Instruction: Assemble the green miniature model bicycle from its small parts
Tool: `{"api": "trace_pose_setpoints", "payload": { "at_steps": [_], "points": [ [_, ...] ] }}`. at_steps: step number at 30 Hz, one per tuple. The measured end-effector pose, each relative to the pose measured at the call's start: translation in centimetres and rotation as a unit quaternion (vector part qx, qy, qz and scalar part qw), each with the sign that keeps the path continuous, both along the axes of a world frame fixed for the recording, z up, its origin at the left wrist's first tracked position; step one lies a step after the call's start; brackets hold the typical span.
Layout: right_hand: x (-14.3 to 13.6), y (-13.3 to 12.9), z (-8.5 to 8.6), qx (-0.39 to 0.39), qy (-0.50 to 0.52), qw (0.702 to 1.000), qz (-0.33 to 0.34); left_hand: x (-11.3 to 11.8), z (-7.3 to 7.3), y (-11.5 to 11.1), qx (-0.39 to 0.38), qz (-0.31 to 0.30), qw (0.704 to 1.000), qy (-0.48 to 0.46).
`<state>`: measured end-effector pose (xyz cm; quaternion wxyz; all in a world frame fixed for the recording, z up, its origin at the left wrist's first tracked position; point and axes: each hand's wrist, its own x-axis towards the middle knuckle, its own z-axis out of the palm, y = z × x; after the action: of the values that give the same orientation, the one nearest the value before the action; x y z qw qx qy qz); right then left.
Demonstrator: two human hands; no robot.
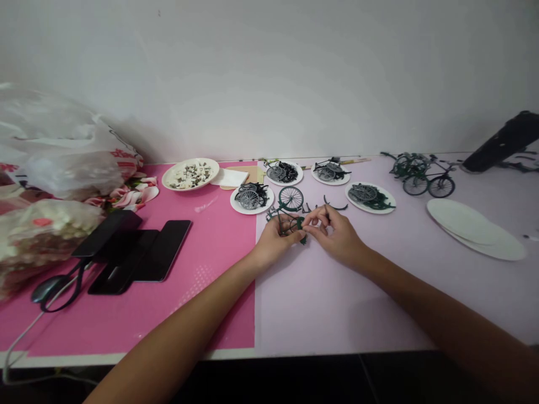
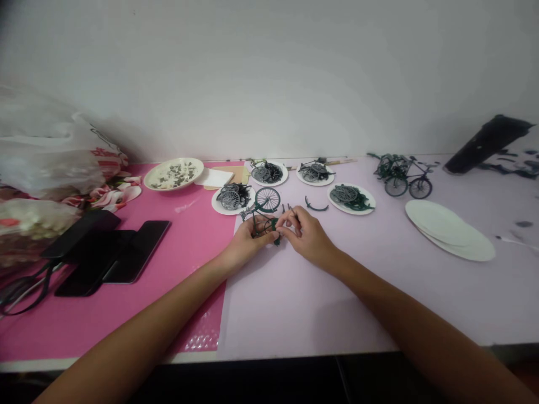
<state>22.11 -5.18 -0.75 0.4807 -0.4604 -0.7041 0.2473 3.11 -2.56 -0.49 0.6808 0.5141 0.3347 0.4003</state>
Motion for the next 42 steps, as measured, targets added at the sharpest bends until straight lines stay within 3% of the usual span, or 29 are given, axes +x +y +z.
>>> {"api": "trace_pose_setpoints", "payload": {
  "at_steps": [10, 20, 37, 42],
  "points": [
    [-0.7, 0.1, 0.3, -0.048, 0.092, 0.994, -0.030, 0.1, -0.1, -0.2, 0.016, 0.005, 1.000, 0.016],
    [-0.3, 0.9, -1.4, -0.099, 0.178, 0.979, 0.017, 0.2, -0.6, -0.2, 0.026, 0.000, 0.999, 0.018],
    [-0.1, 1.2, -1.7, -0.122, 0.227, 0.965, 0.053, 0.4, -0.6, -0.3, 0.041, 0.024, 0.999, 0.024],
    [-0.1, 0.9, -1.7, -0.167, 0.233, 0.956, 0.057, 0.4, -0.6, -0.4, 0.059, 0.029, 0.998, 0.019]
  ]
}}
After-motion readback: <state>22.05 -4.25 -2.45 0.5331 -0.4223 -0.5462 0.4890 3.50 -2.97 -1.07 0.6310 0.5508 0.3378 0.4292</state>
